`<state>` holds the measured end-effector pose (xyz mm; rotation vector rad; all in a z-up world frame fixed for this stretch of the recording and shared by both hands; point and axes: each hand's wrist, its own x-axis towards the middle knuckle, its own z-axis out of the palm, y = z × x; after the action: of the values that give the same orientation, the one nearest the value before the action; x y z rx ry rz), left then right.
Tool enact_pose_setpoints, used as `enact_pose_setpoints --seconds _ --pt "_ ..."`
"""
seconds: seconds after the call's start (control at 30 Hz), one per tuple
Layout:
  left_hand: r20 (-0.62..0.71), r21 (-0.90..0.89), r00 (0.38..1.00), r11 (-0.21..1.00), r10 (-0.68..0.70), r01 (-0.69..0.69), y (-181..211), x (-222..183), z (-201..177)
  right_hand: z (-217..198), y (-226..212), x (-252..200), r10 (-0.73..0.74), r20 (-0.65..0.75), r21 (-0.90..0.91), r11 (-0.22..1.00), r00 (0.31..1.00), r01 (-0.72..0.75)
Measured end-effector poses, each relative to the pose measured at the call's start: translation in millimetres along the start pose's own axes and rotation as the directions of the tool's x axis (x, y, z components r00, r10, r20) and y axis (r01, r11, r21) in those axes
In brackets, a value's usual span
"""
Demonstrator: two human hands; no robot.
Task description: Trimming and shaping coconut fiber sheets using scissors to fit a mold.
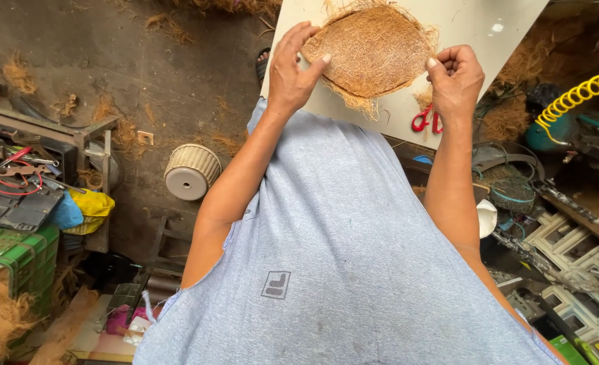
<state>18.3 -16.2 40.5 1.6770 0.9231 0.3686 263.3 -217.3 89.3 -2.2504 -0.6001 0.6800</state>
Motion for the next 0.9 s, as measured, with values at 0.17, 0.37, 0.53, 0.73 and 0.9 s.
enact_pose_setpoints --seconds 0.17,0.37,0.53,0.73,0.9 --pt "0.029 -0.057 0.999 0.997 0.044 -0.042 9 10 -7 0 0 0 -0.025 0.001 0.016 1.0 1.0 0.025" --pt "0.095 -0.162 0.994 0.984 -0.057 0.072 20 9 -9 1 4 -2 0.002 0.009 0.092 0.996 1.0 -0.003" --pt "0.108 -0.105 0.986 0.985 -0.127 0.138 23 11 -9 8 -2 -4 0.001 0.009 0.148 0.989 1.0 -0.002" --pt "0.174 -0.065 0.955 0.965 -0.24 0.254 35 15 -8 13 -3 -2 -0.032 0.064 0.136 0.99 0.997 0.023" --pt "0.142 -0.021 0.971 0.98 -0.193 0.198 34 16 -6 15 -2 -3 -0.078 0.075 0.115 0.991 0.994 0.069"
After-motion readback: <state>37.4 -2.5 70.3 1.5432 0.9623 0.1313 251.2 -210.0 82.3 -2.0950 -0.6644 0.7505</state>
